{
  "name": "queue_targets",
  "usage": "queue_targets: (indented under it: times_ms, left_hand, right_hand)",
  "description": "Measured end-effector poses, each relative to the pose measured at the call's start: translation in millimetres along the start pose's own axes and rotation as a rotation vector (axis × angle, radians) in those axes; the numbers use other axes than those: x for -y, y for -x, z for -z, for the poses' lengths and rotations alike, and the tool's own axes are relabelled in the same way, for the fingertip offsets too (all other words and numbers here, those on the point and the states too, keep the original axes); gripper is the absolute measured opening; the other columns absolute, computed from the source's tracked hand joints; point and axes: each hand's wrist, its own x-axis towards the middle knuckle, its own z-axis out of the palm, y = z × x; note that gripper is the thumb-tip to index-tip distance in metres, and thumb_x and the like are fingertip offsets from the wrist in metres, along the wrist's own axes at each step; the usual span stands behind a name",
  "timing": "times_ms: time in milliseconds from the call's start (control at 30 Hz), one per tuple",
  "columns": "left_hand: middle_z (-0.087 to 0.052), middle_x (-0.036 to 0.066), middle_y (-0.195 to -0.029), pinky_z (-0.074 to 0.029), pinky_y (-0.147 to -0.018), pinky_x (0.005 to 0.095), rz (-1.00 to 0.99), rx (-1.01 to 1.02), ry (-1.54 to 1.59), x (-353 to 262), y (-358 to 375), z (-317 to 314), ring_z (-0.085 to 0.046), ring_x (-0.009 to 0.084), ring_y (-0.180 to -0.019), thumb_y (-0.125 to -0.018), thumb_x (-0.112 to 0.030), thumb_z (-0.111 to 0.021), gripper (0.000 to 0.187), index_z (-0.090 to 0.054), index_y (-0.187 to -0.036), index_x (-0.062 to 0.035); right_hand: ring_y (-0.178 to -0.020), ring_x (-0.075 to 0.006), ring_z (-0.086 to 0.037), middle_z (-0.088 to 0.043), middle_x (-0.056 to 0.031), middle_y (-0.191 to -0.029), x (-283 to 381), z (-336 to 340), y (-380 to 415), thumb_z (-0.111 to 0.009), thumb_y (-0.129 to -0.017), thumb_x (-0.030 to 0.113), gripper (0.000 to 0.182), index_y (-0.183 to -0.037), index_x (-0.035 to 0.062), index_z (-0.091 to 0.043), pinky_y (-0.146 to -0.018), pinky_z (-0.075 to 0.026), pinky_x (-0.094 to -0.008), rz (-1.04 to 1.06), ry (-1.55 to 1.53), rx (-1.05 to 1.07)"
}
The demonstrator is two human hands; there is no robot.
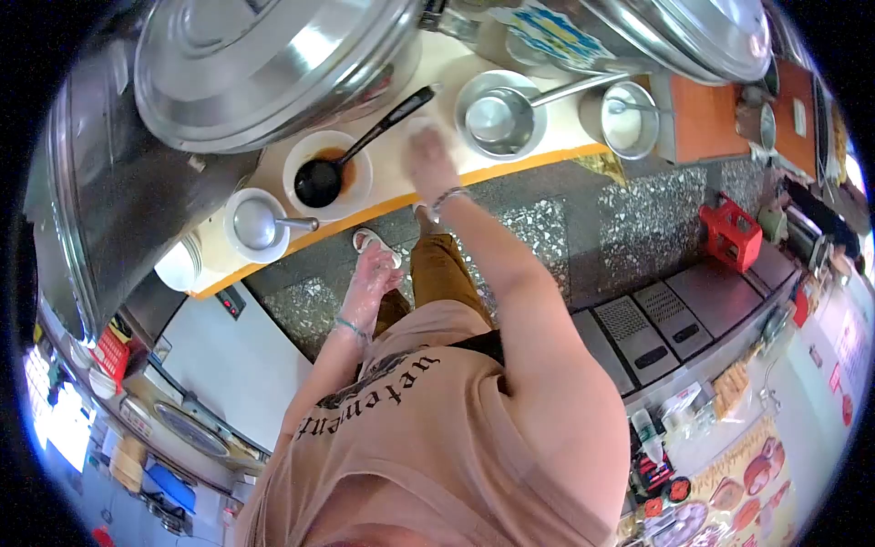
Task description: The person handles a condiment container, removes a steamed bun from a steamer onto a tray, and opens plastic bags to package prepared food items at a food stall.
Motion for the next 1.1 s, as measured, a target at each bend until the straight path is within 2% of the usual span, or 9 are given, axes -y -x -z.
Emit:
queue_targets:
  times_ms: [100,300,367,433,500,833,900,967,1100]
  left_hand:
    - [-0.042,0.017,-0.133,-0.049,-0.086,0.0305,0.005,0.039,-0.088,-1.5,1.8,-9.9,-0.059,0.0178,-0.097,-0.096,-0.014,-0.052,0.06,-0.021,-0.147,-0.0068]
    - [-0.042,0.019,-0.135,-0.048,-0.085,0.03,-0.052,0.06,-0.139,10.4,4.2,-3.6,-0.059,0.0187,-0.097,-0.095,-0.016,-0.053,0.062,-0.02,-0.147,-0.0056]
    - [-0.044,0.019,-0.134,-0.048,-0.085,0.03,-0.003,-0.018,-0.1,-0.3,2.7,-9.3,-0.059,0.0191,-0.097,-0.094,-0.017,-0.054,0.062,-0.022,-0.146,-0.0047]
    - [-0.045,0.019,-0.133,-0.048,-0.085,0.03,0.058,-0.099,-0.034,-6.9,8.2,-11.4,-0.059,0.0194,-0.098,-0.093,-0.018,-0.055,0.062,-0.024,-0.145,-0.0037]
    - [-0.044,0.015,-0.133,-0.047,-0.088,0.0308,-0.002,-0.043,-0.154,-16.2,8.8,-8.0,-0.057,0.0194,-0.104,-0.095,-0.022,-0.055,0.057,-0.03,-0.144,-0.0062]
    - [-0.061,0.012,-0.105,-0.045,-0.083,0.0329,-0.333,-0.176,-0.198,-23.1,45.3,25.2,-0.057,0.0209,-0.095,-0.088,-0.023,-0.056,0.036,-0.055,-0.117,-0.0013]
    - [-0.059,0.005,-0.081,-0.044,-0.074,0.0337,-0.443,-0.162,-0.043,-26.9,69.4,32.1,-0.055,0.0182,-0.078,-0.087,-0.017,-0.055,0.019,-0.057,-0.097,-0.0014]
    - [-0.062,0.009,-0.094,-0.046,-0.082,0.0322,-0.326,-0.226,-0.214,-60.1,121.4,44.5,-0.058,0.0176,-0.089,-0.088,-0.015,-0.054,0.024,-0.058,-0.106,0.0]
    - [-0.058,0.007,-0.123,-0.045,-0.092,0.0282,-0.612,-0.134,-0.094,-38.7,138.3,84.6,-0.056,0.014,-0.101,-0.092,-0.008,-0.051,0.04,-0.05,-0.131,-0.002]
  right_hand:
    - [-0.134,-0.0362,-0.034,-0.038,-0.0199,-0.141,4.7,-32.2,20.0,-0.049,-0.083,0.012,0.049,-0.131,0.0004,-0.047,-0.113,-0.028,-0.0421,0.28,-0.026,0.184]
    - [-0.136,-0.0342,-0.029,-0.036,-0.0201,-0.143,-3.7,7.9,6.7,-0.048,-0.084,0.01,0.054,-0.136,0.0003,-0.042,-0.112,-0.031,-0.0405,-0.078,0.058,0.052]
    - [-0.138,-0.0324,-0.026,-0.036,-0.0192,-0.143,0.7,1.2,0.6,-0.047,-0.084,0.009,0.054,-0.137,0.0003,-0.042,-0.111,-0.033,-0.0387,0.142,0.212,0.186]
    - [-0.129,-0.0358,-0.039,-0.043,-0.0176,-0.138,-7.9,-32.3,13.9,-0.049,-0.085,0.008,0.047,-0.132,0.0047,-0.047,-0.101,-0.044,-0.0407,0.335,0.027,0.277]
    - [-0.124,-0.0366,-0.045,-0.048,-0.0173,-0.134,9.4,-7.9,19.0,-0.049,-0.084,0.004,0.044,-0.127,0.0081,-0.052,-0.099,-0.045,-0.0402,0.106,-0.15,0.346]
    - [-0.094,-0.0315,-0.063,-0.064,-0.0152,-0.104,41.1,-26.2,21.1,-0.056,-0.088,0.01,0.011,-0.091,0.005,-0.065,-0.084,-0.049,-0.0411,-0.033,0.179,0.572]
    - [-0.092,-0.0249,-0.064,-0.064,-0.0139,-0.104,72.4,-19.2,40.1,-0.056,-0.09,0.013,0.018,-0.102,0.0021,-0.063,-0.083,-0.051,-0.0362,-0.342,-0.307,0.617]
    - [-0.094,-0.0209,-0.063,-0.063,-0.0124,-0.108,125.9,23.0,60.7,-0.055,-0.091,0.013,0.029,-0.117,-0.0017,-0.056,-0.083,-0.051,-0.0328,-0.511,-1.341,0.682]
    - [-0.098,-0.0217,-0.063,-0.063,-0.0117,-0.112,245.4,139.8,95.3,-0.056,-0.09,0.012,0.038,-0.124,-0.0029,-0.051,-0.083,-0.052,-0.0335,-0.555,-1.751,0.584]
